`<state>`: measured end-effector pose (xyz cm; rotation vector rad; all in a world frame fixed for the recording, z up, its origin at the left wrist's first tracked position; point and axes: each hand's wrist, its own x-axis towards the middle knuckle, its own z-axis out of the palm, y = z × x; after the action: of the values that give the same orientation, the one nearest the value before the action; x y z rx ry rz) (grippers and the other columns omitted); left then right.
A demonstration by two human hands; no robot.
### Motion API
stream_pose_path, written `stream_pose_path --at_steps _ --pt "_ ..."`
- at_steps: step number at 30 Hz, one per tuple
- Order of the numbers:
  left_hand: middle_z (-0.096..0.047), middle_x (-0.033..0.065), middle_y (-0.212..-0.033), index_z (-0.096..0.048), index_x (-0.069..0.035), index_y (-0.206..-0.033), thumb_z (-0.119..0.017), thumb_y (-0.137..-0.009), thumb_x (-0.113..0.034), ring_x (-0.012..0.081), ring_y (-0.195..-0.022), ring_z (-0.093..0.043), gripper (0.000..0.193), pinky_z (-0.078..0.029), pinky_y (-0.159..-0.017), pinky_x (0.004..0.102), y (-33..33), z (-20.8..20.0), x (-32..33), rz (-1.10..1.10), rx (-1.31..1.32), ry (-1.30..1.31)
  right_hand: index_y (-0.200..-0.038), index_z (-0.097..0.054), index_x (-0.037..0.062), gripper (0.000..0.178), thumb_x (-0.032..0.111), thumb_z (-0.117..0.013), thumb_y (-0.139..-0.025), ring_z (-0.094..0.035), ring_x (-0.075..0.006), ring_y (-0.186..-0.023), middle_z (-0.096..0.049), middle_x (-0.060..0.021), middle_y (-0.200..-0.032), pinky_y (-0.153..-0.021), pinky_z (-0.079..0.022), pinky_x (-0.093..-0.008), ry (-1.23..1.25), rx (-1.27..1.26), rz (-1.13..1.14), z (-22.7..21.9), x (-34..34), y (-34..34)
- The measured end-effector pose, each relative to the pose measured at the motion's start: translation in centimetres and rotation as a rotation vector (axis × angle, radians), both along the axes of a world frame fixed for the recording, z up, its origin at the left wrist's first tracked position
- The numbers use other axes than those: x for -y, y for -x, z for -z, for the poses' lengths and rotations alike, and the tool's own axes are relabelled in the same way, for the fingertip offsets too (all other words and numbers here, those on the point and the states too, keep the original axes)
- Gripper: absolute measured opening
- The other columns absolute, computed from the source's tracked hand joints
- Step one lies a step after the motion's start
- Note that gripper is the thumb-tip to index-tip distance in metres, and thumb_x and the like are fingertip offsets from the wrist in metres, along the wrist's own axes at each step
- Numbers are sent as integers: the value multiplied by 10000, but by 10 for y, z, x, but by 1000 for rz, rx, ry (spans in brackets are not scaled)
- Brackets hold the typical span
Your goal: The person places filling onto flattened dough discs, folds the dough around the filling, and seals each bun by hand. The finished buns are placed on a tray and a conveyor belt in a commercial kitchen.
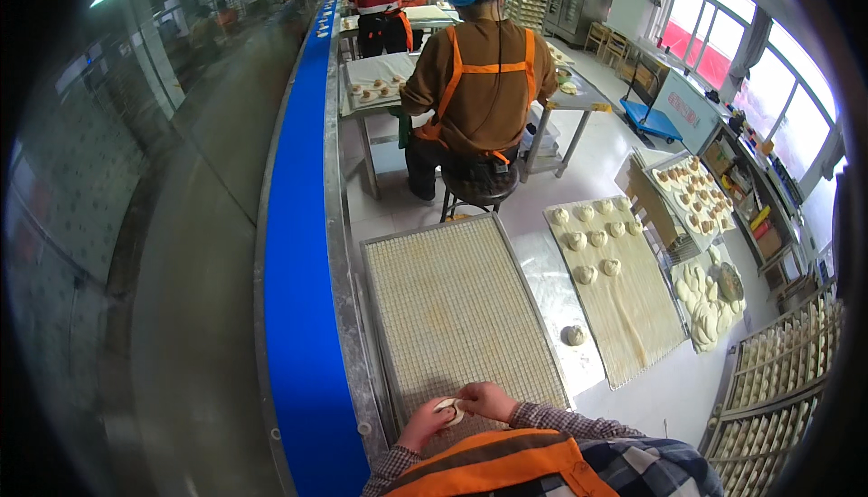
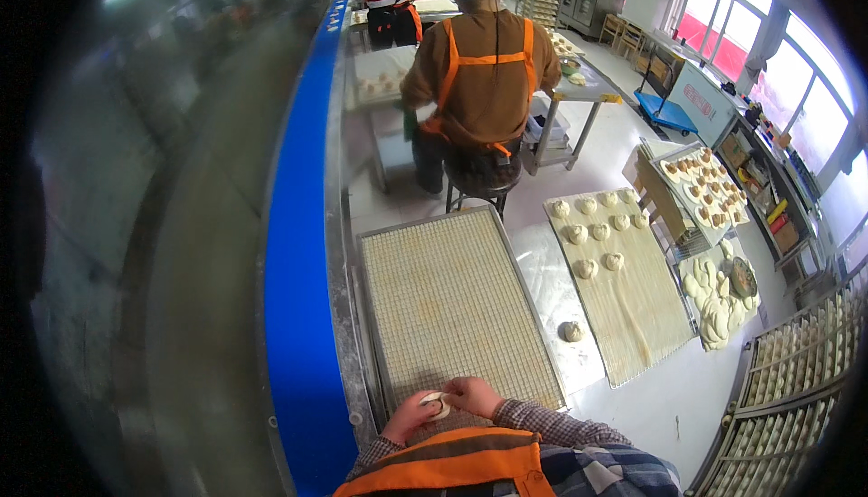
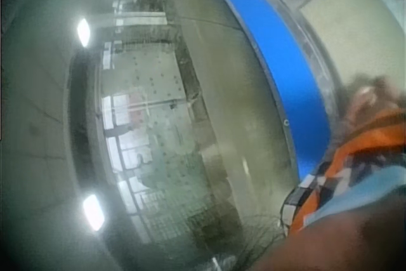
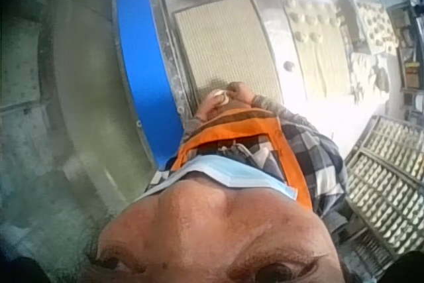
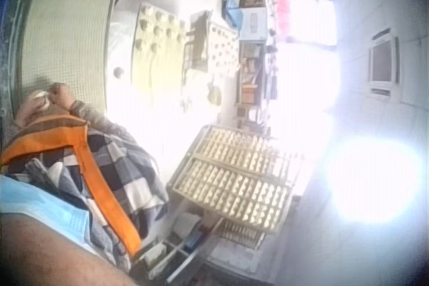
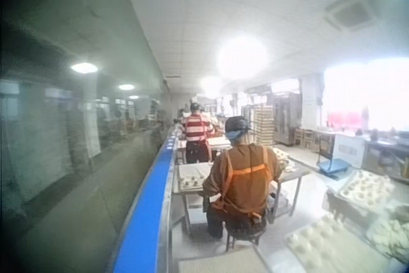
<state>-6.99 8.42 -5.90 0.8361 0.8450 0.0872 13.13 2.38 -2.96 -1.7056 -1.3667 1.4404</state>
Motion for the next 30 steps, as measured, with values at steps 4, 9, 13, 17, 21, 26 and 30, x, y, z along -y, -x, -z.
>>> stream_pose_path --at_steps 4,9,13,17,21,26,30 --pt "-631 37 -913 -553 -52 -1249 -635 -907 -281 103 -727 -577 420 -456 -588 255 -4 10 -7 237 -119 -113 -1037 -650 61 269 269 -618 -870 -642 -359 -807 -669 -186 -857 -707 -509 -437 -186 268 -211 4 5 0" --pt "-613 7 -832 -565 -41 -1237 -636 -902 -257 76 -637 -532 405 -419 -540 236 -11 8 -8 291 -83 -96 -1026 -652 43 263 255 -633 -871 -665 -291 -770 -688 -145 -838 -687 -519 -389 -167 196 -115 9 10 -3" --pt "-618 19 -843 -576 -29 -1232 -627 -905 -279 77 -678 -559 414 -440 -572 225 -17 0 0 -48 -177 -57 -1010 -643 2 251 224 -633 -893 -677 -200 -691 -692 -113 -775 -642 -529 -327 -76 116 -28 10 11 -7" --pt "-641 15 -869 -605 -35 -1190 -631 -900 -277 75 -676 -552 378 -436 -571 225 -21 3 3 15 -164 -150 -986 -644 15 224 215 -622 -889 -674 -224 -708 -690 -121 -798 -651 -522 -343 -21 -89 65 11 11 -10" --pt "-632 -3 -855 -602 -34 -1175 -640 -901 -300 62 -665 -526 384 -424 -585 221 -25 14 -6 288 -126 -303 -1001 -655 48 236 239 -628 -864 -662 -291 -778 -686 -138 -853 -689 -516 -374 -232 294 -136 12 12 -13" --pt "-620 3 -919 -559 -64 -1227 -616 -919 -279 89 -685 -535 380 -409 -548 225 -27 13 -10 357 -61 -222 -1023 -662 30 254 236 -637 -877 -671 -263 -795 -688 -149 -849 -695 -521 -353 -170 122 -48 5 15 -16" --pt "-647 45 -965 -506 -74 -1276 -558 -942 -271 151 -807 -632 391 -458 -547 263 -32 6 3 -171 -72 245 -1037 -655 7 261 215 -650 -878 -678 -218 -737 -692 -139 -810 -668 -524 -313 -98 122 3 0 14 -15"
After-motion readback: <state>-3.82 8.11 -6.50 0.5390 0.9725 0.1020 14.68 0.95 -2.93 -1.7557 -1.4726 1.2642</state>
